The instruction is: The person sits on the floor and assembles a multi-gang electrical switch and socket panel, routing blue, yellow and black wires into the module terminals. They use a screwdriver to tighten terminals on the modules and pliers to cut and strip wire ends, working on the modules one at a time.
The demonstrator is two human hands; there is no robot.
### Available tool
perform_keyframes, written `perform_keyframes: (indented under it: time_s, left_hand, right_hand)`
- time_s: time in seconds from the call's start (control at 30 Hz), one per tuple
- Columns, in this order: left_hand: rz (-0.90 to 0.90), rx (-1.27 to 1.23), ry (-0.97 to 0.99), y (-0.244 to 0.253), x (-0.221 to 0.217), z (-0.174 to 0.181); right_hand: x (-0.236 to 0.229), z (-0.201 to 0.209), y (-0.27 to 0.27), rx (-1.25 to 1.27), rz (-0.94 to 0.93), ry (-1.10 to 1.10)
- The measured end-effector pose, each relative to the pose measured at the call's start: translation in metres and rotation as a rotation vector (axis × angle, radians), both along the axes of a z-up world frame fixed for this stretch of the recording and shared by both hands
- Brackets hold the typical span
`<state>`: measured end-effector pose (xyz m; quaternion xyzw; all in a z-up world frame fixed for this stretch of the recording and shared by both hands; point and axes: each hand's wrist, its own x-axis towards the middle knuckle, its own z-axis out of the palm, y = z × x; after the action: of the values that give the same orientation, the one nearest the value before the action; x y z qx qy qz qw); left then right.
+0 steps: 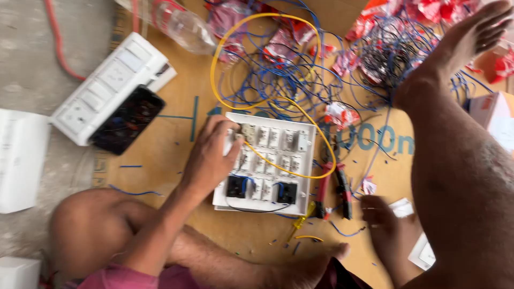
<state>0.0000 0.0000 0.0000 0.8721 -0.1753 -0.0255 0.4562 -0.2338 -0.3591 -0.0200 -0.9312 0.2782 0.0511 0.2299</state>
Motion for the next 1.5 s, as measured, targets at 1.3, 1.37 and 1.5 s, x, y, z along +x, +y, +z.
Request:
perform_keyframes:
  time_s: [1.3, 1.37, 1.5]
  left_hand:
    - [-0.258, -0.04, 0.121, 0.031, 0.037, -0.01]
    - [-0.253, -0.045, 0.132, 0.032, 0.038, -0.009]
    - [-0.244, -0.063, 0.143, 0.031, 0.037, -0.01]
  right_hand:
    - [0.2, 0.084, 0.191, 0.413, 0.518, -0.436]
    - [0.201, 0.085, 0.191, 0.369, 0.557, -0.432]
    - [0.208, 0.091, 0.186, 0.201, 0.846, -0.431]
